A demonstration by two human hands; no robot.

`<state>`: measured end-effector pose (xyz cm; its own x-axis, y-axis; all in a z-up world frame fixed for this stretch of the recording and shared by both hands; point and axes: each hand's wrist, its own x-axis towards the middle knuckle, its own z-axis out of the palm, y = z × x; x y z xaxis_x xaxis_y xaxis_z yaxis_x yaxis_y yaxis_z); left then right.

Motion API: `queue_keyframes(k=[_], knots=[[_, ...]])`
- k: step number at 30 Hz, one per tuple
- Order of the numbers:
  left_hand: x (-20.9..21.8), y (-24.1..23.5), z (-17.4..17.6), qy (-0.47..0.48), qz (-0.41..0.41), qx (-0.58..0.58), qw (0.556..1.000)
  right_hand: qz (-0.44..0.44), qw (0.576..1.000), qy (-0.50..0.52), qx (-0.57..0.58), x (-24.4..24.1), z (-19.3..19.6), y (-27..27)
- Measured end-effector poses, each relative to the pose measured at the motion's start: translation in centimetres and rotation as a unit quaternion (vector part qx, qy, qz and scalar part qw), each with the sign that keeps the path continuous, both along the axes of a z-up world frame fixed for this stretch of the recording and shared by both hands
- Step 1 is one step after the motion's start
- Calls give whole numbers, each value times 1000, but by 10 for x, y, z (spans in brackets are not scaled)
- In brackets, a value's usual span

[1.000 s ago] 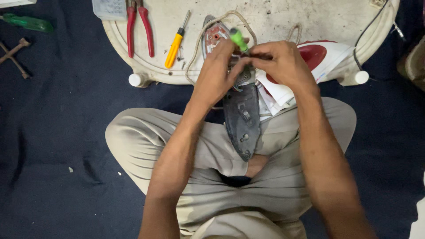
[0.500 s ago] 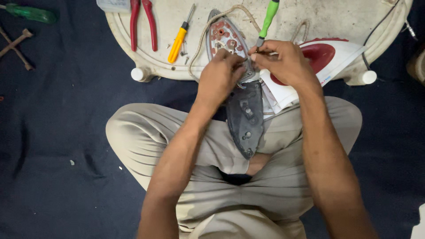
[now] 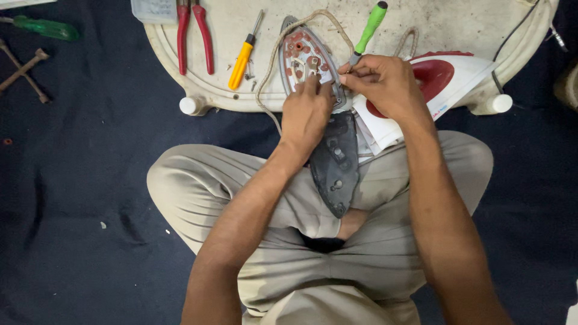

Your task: The person sits on the floor and uses a green-handled screwdriver to adjust screws and wires inside the disassembled base of a clothes iron. They repeatedly tighten and loosen connections while manipulating the internal components.

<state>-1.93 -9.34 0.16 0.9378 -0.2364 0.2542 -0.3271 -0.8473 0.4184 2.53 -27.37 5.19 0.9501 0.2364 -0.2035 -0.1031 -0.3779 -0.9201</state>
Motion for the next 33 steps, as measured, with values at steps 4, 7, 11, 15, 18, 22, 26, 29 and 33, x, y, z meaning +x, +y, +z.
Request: queue_keyframes(k=[4, 7, 11, 15, 18, 22, 26, 29, 33], knots=[[-1, -3, -5, -2, -22, 87, 996, -2, 1000, 0, 2, -1, 1, 0], [-2, -4, -2, -28, -25, 88, 995, -5, 1000, -7, 11, -1, -1, -1], [2, -2, 14, 13, 12, -7, 1000, -20, 997, -22, 75, -4, -6, -5], [6, 4, 34, 67, 66, -189, 977, -39, 993, -22, 113, -6, -12, -13], [9, 7, 45, 137, 121, -279, 943, -45, 985, -54, 155, -7, -14, -14], [12, 11, 44, 170, 129, -357, 910, -80, 974, -5, 213, -10, -11, -5], [17, 15, 32, 251, 103, -502, 821, -106, 978, 2, 181, -15, -4, 6], [18, 18, 26, 286, 80, -565, 770, -122, 970, 1, 210, -18, 2, 11], [14, 21, 25, 321, 75, -597, 732, -119, 973, -33, 193, -21, 13, 15]])
